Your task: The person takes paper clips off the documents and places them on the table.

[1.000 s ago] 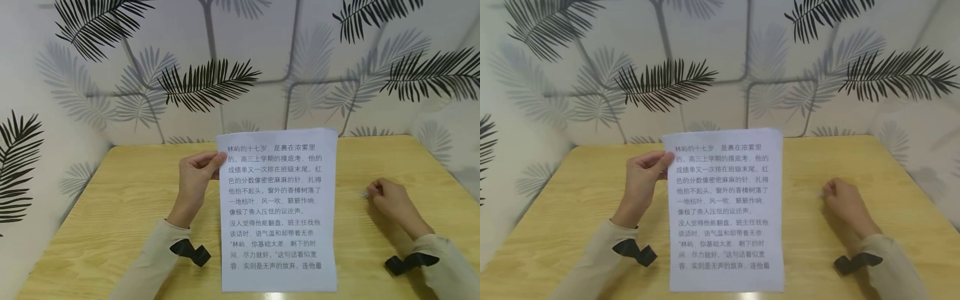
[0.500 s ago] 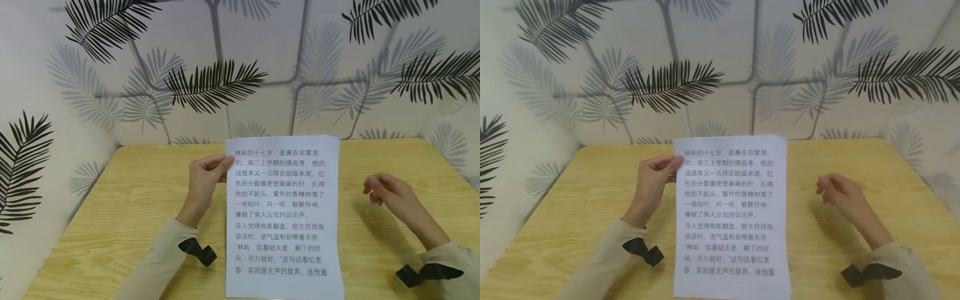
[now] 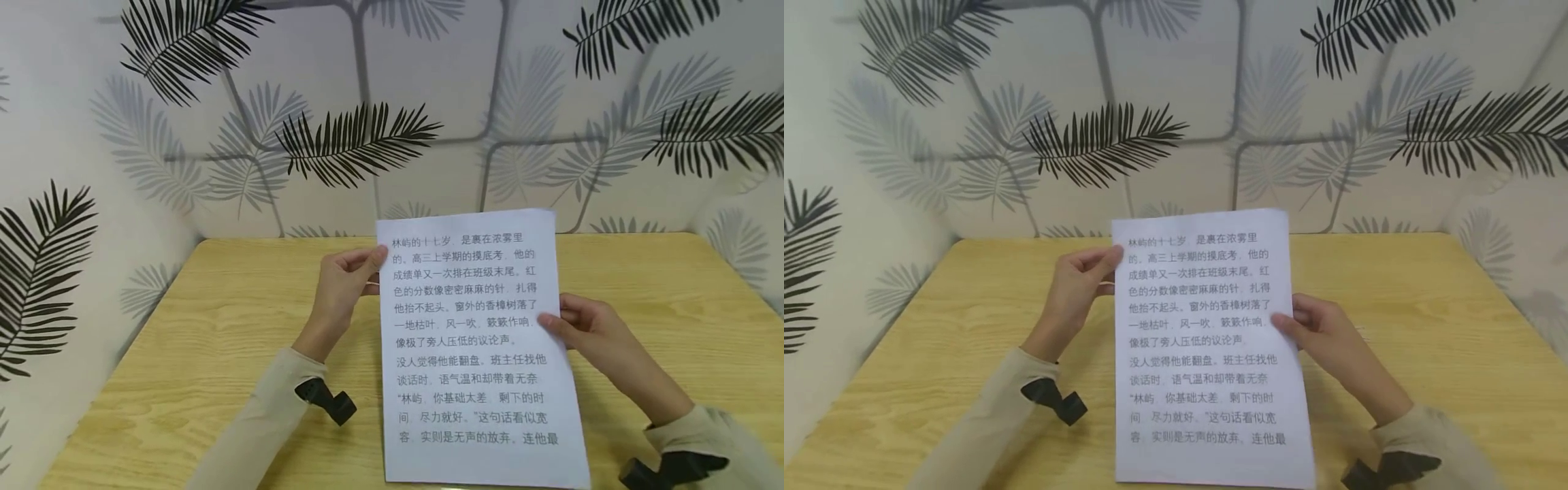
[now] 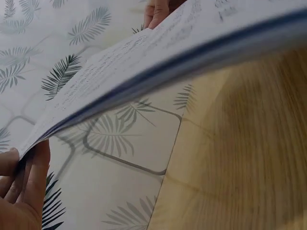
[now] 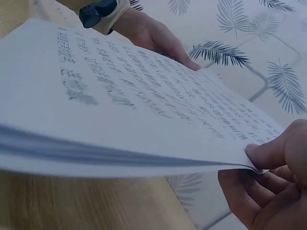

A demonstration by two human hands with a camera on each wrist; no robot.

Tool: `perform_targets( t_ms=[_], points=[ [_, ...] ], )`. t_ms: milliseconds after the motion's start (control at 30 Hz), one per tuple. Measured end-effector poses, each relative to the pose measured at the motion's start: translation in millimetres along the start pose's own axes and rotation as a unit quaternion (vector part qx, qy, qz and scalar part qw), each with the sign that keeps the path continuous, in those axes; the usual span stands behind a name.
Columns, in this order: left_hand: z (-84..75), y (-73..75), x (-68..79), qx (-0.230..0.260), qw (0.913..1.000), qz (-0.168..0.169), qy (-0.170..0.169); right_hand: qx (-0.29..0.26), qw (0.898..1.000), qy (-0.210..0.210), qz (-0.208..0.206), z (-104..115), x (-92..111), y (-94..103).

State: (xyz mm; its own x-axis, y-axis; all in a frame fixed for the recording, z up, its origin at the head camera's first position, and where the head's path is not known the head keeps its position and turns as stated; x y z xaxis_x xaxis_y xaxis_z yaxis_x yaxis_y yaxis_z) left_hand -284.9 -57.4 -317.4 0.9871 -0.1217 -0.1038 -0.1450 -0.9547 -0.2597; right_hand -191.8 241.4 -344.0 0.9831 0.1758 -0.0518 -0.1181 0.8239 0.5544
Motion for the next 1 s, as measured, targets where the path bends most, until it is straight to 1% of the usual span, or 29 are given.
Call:
perform_targets(
  t_ms=[100,200,333,467,567,667,800,900,1000],
  points=[
    [14.8,-4.7,0.4,-0.041,0.9975,0.036,0.046,-0.023,0.999,-0.041,-0.002,-11,-2,-5.3],
    [25.2,-10.4,3.1,-0.072,0.9917,0.077,0.074,-0.043,0.997,-0.063,0.000,-19,-3,-12.1],
    [33.8,-10.0,7.4,-0.084,0.9863,0.095,0.106,-0.047,0.996,-0.076,-0.013,-27,-6,-14.9],
    [46.4,-3.4,12.2,-0.085,0.9804,0.101,0.146,-0.035,0.994,-0.098,-0.024,-40,-12,-14.8],
    [54.9,1.5,14.6,-0.083,0.9774,0.104,0.164,-0.009,0.994,-0.104,-0.027,-48,-16,-16.3],
    [61.3,5.2,15.1,-0.089,0.9759,0.102,0.171,0.052,0.994,-0.095,-0.027,-50,-19,-19.5],
    [70.0,11.4,13.5,-0.114,0.9739,0.088,0.176,0.142,0.986,-0.076,-0.030,-47,-22,-24.6],
    [76.9,17.4,13.4,-0.133,0.9713,0.072,0.183,0.173,0.982,-0.069,-0.030,-46,-23,-28.6],
    [81.7,21.3,13.7,-0.143,0.9699,0.062,0.187,0.171,0.982,-0.069,-0.026,-47,-24,-31.5]
  ],
)
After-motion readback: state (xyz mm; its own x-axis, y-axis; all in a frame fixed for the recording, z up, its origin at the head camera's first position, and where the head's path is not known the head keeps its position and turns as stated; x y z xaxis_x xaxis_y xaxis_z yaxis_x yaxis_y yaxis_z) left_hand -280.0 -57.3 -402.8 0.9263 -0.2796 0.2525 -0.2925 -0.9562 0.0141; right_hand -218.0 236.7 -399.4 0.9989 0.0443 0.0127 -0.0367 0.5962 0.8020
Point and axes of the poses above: each hand's wrist, its own x-axis away from the middle knuckle, its own y-axis out of the back of the hand, z = x × y, the point moved 9 cm from there along -x, towards the middle knuckle, and after that the axes turned 11 degrees about x, right-handed, at the moved point
